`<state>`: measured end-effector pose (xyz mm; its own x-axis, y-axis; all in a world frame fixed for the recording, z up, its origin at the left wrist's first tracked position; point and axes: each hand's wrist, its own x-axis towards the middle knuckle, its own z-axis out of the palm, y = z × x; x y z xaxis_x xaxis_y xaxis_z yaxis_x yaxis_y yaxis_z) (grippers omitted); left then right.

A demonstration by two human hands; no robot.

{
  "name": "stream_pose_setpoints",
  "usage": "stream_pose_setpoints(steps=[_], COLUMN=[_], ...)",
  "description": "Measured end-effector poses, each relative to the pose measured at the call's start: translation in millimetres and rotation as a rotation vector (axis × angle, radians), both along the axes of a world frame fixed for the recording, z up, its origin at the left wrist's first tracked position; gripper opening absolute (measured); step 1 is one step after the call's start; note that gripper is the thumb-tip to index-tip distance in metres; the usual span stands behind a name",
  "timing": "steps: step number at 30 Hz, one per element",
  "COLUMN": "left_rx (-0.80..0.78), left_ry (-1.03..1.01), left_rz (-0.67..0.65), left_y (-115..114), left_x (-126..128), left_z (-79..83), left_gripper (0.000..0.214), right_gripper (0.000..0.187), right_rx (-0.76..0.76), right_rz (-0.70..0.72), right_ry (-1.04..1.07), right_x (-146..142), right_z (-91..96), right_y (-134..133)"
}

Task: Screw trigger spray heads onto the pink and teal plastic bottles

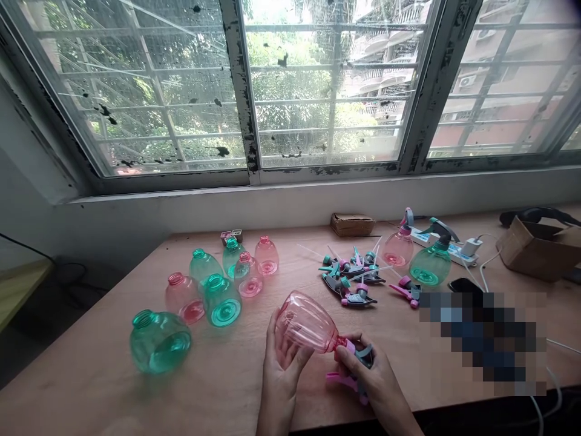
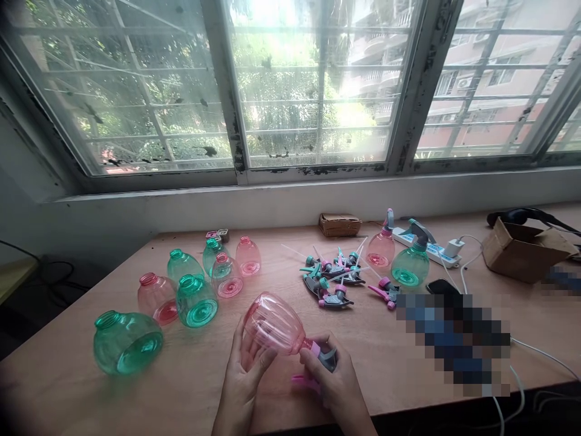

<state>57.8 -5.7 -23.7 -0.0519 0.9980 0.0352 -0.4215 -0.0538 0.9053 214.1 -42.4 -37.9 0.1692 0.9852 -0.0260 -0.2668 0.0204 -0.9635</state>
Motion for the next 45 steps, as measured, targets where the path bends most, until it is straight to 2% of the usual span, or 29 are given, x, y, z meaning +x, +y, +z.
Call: stream_pose_setpoints(steps=[5,8,12,16,20,25,28,31,35,38,41,45], left_rx=[0.027,0.02,-0.042,-0.012,0.026,0.063,0.032,-0.002,0.03,0.074,0.059,-0.079], left_ry=[-0.067,-0.041,0.01,0.054,0.037,0.038,0.045,0.069,0.085,0.061,0.133,0.275], left_rz=[-0.034,0.048,0.141,0.067,-0.018,0.068,0.095,0.028,-0.07,-0.02,0.056,0.152], left_y=[-1,1,3,2,0,4,5,2,-4,-7,-8,-7], left_x=[1,1,0,-2,-3,-6,-10,-14,-12,-6,-6,-23], left_z=[-3.8,-9.6,-8.8,-2.6,-5.9,-15.4,-12.9,-5.9,-0.9,-1.2,-0.6,5.3], left_gripper=[0.098,0.091,0.078,0.076,0.086,0.088,0.082,0.074,0.073,0.078,0.082,0.064], right_gripper=[0.038,0.04,0.042,0.041,0.043,0.041,0.041,0.04,0.039,0.038,0.035,0.038], right_rx=[-0.016,0.013,-0.006,-0.018,-0.01,0.0,-0.022,-0.032,-0.004,0.029,0.025,-0.003], right_rz=[-0.059,-0.135,-0.11,-0.076,-0.076,-0.077,-0.047,-0.012,-0.065,-0.06,-0.026,-0.009], right_ry=[-0.007,0.008,0.022,0.028,0.041,0.069,0.053,0.027,0.003,0.024,0.05,0.056], right_x=[-3,-9,-11,-3,0,-8,-8,-2,4,4,0,-5], right_z=[3.0,9.7,12.3,2.2,-3.0,7.7,8.7,1.0,-9.7,-9.2,-1.6,8.1], right_y=[-1,-4,-4,0,3,-3,-5,-2,3,2,-1,-5])
